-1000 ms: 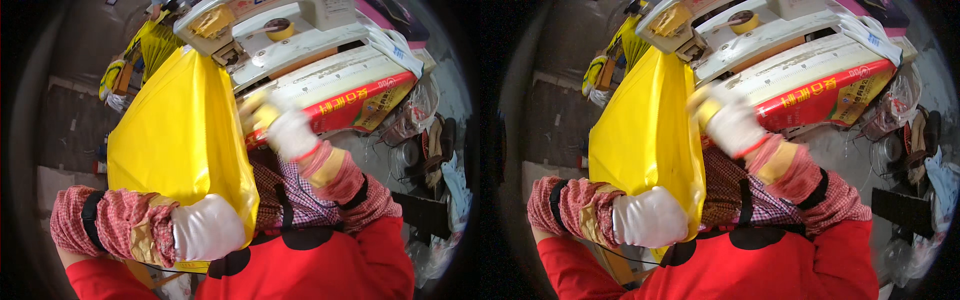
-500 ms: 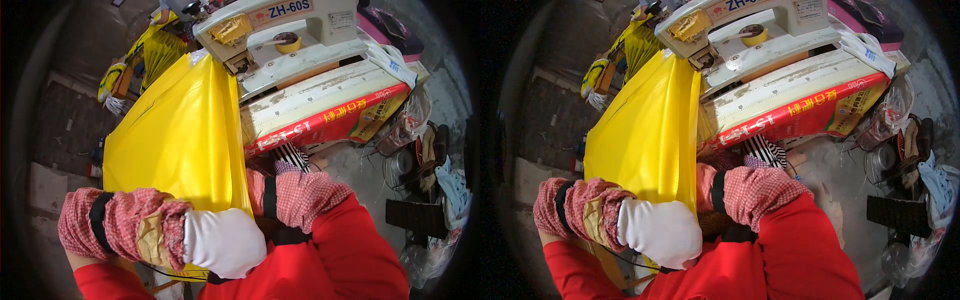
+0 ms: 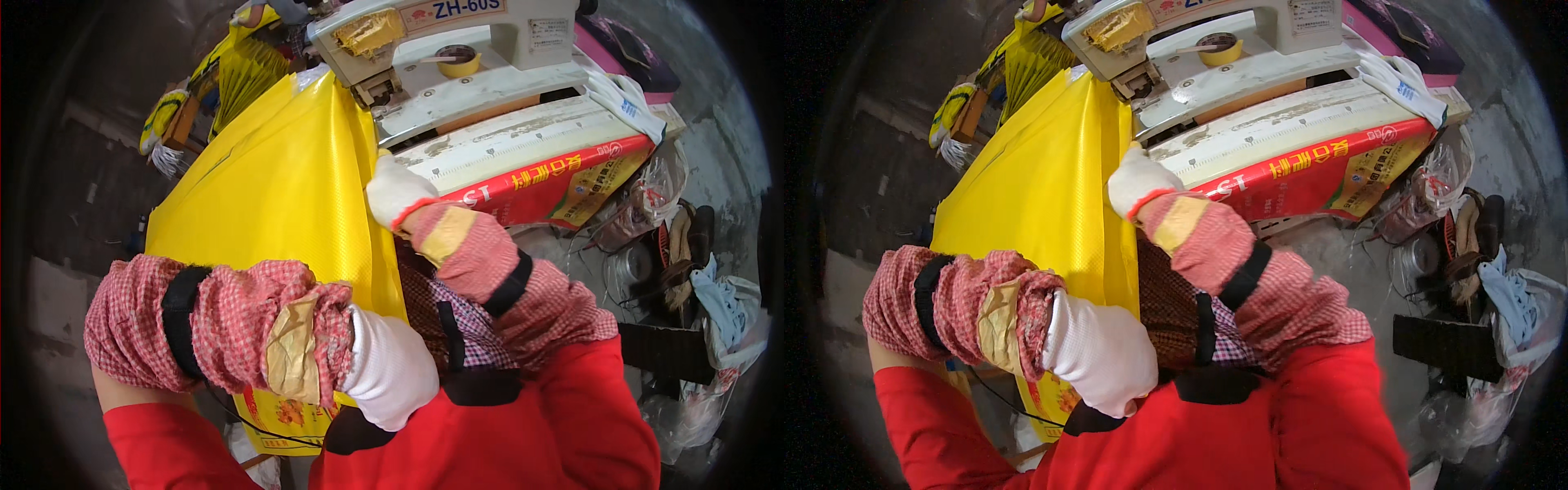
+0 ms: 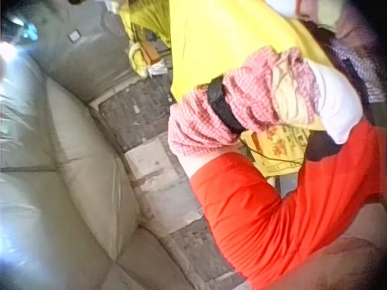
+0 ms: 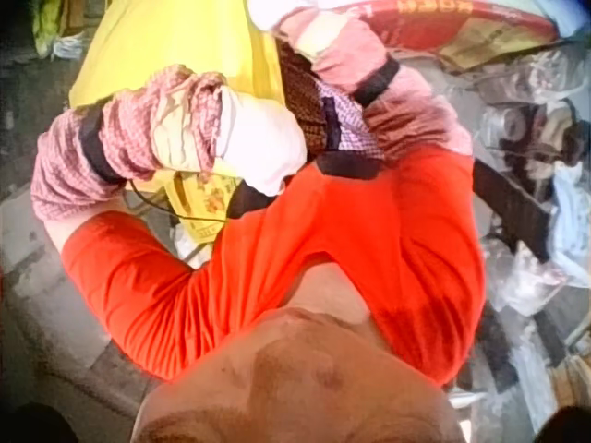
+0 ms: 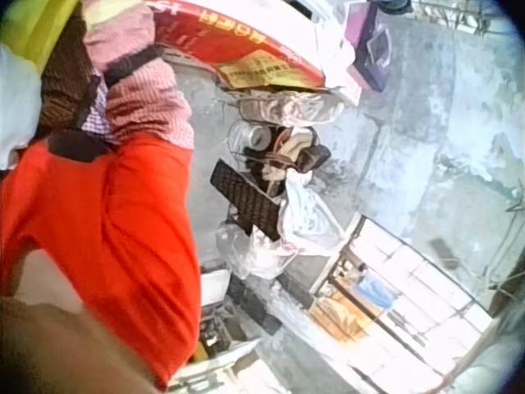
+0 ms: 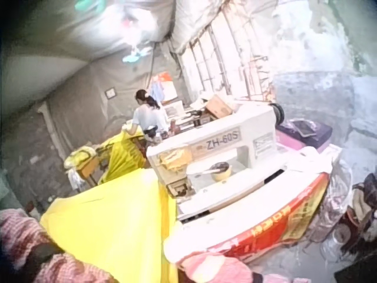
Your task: Inserting plastic liners into woven sacks and organizing them at a workstation.
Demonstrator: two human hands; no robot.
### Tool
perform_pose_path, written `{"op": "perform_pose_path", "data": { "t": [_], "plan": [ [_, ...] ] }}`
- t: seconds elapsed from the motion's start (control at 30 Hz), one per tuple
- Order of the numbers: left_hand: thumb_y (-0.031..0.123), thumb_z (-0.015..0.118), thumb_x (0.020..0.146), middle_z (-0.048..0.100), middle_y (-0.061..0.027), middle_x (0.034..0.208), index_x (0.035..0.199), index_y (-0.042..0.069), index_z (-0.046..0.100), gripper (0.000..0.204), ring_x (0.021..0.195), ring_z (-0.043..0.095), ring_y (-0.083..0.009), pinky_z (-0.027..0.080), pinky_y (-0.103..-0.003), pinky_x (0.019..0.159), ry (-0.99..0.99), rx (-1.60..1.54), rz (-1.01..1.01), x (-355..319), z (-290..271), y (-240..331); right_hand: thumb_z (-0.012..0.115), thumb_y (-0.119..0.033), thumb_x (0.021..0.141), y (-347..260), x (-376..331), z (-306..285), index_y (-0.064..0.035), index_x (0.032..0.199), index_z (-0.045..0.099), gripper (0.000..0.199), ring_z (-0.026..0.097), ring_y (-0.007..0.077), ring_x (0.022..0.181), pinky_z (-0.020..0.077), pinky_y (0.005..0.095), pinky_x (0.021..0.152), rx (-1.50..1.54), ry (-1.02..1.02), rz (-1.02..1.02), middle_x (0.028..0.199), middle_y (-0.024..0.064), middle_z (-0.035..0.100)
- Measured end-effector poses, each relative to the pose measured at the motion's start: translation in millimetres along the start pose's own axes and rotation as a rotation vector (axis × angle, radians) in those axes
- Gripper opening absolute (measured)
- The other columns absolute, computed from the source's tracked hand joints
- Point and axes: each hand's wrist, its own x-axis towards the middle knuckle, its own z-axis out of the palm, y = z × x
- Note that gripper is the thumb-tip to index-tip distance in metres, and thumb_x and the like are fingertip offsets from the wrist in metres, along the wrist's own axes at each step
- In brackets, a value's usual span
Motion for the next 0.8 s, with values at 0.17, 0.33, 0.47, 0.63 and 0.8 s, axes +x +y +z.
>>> {"op": "perform_pose_path", "data": {
  "t": [0.17,0.33,0.47,0.63,0.8],
  "plan": [
    [0.035,0.055,0.075,0.061,-0.0179,0.066,0.068,0.003,0.064,0.034,0.067,0.059,-0.0389,0.049,-0.044,0.061,-0.008,-0.013,0.062,-16,-22,8,0.053,-0.018,0.079,-15,-7,5,-0.0034,0.113,0.055,0.037,0.065,0.0289,0.083,0.0519,0.0384,0.067,-0.639,-0.043,-0.116,0.087,0.0138,0.066],
    [0.036,0.056,0.076,0.061,-0.0178,0.066,0.069,0.002,0.064,0.036,0.067,0.059,-0.0391,0.048,-0.044,0.061,-0.072,-0.004,0.038,-17,-55,11,0.056,-0.015,0.079,41,95,84,-0.006,0.095,0.065,0.02,0.063,0.0239,0.085,0.0503,0.0381,0.071,-0.756,0.574,0.697,0.092,0.0102,0.065],
    [0.039,0.057,0.076,0.061,-0.0189,0.069,0.072,0.002,0.065,0.038,0.069,0.059,-0.039,0.048,-0.044,0.063,-0.206,-0.062,-0.082,-20,-72,-8,0.056,-0.02,0.084,23,91,73,-0.0068,0.109,0.06,0.029,0.059,0.0246,0.097,0.0461,0.0389,0.084,-0.71,-0.213,-0.331,0.107,0.013,0.061],
    [0.04,0.057,0.077,0.061,-0.0196,0.071,0.075,0.001,0.065,0.04,0.071,0.059,-0.0396,0.047,-0.045,0.065,-0.185,0.031,-0.304,-21,-105,-36,0.056,-0.02,0.083,25,86,50,-0.0067,0.109,0.059,0.029,0.059,0.0255,0.096,0.046,0.0383,0.084,-0.641,-0.19,-0.393,0.105,0.0135,0.061],
    [0.048,0.059,0.073,0.062,-0.0175,0.072,0.078,0.004,0.066,0.045,0.072,0.059,-0.0375,0.048,-0.043,0.065,-0.187,0.157,-0.542,-40,-131,-82,0.056,-0.02,0.083,35,88,44,-0.0067,0.11,0.058,0.03,0.059,0.0264,0.095,0.046,0.0376,0.084,-0.601,-0.23,-0.417,0.104,0.0141,0.061]
  ]
}}
